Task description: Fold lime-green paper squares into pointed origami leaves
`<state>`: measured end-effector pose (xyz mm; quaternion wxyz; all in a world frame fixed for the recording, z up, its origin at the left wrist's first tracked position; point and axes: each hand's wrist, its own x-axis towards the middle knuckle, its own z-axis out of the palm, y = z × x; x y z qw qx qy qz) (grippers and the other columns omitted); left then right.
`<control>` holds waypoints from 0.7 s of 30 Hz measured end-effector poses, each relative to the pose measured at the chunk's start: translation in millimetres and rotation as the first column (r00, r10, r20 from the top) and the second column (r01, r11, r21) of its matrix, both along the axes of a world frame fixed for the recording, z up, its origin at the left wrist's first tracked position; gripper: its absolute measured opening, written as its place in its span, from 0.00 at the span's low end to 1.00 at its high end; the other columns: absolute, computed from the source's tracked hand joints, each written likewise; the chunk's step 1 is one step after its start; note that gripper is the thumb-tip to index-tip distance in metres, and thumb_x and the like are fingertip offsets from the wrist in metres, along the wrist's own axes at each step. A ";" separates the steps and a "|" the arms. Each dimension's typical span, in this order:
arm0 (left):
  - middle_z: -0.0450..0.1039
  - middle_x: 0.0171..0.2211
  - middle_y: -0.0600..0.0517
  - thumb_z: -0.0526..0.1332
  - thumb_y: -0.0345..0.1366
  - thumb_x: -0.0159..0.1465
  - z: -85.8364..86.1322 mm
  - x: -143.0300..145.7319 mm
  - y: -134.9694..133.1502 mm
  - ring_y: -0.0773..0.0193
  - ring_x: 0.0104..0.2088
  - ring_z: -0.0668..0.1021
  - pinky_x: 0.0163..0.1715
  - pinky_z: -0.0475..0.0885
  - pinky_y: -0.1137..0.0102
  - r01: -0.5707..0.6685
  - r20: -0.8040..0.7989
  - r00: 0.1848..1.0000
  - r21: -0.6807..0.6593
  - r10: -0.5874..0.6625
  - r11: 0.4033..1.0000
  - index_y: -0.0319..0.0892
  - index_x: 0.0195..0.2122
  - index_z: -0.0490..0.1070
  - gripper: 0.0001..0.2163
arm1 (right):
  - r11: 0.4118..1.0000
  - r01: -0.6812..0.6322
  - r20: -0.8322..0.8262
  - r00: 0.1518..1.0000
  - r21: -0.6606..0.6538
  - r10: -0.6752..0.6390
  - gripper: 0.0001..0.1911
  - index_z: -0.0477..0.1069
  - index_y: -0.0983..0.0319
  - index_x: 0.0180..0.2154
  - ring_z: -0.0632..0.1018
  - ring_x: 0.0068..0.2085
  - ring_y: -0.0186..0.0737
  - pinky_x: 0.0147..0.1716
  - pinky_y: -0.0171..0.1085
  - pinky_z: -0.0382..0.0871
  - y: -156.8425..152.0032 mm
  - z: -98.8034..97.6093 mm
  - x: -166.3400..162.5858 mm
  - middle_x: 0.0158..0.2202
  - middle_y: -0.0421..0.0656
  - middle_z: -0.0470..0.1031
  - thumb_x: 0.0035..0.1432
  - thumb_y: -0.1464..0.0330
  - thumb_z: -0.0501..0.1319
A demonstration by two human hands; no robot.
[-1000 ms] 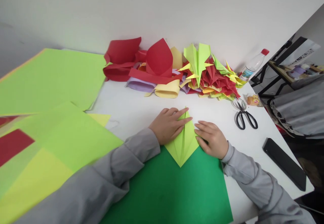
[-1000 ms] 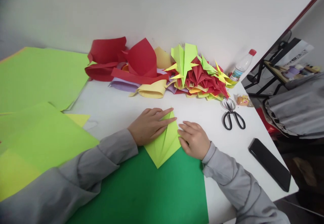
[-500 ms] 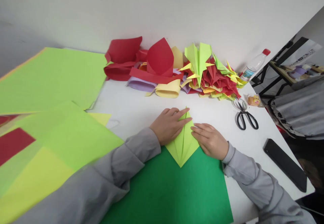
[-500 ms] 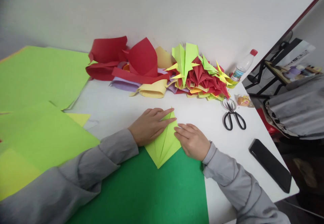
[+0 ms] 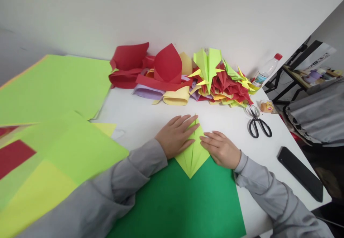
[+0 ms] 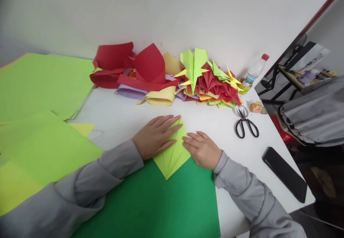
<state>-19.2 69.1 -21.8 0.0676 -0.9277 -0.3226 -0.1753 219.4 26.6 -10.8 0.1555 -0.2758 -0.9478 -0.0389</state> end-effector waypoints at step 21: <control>0.65 0.57 0.38 0.62 0.46 0.60 -2.3 -17.5 -26.8 0.46 0.60 0.64 0.57 0.64 0.50 0.267 0.105 0.962 -0.173 -0.252 0.948 0.40 0.52 0.68 0.22 | 0.998 -0.019 0.022 1.000 0.060 0.018 0.17 0.71 0.59 0.50 0.68 0.58 0.50 0.57 0.53 0.61 -5.2 4.3 -3.0 0.54 0.51 0.72 0.63 0.61 0.57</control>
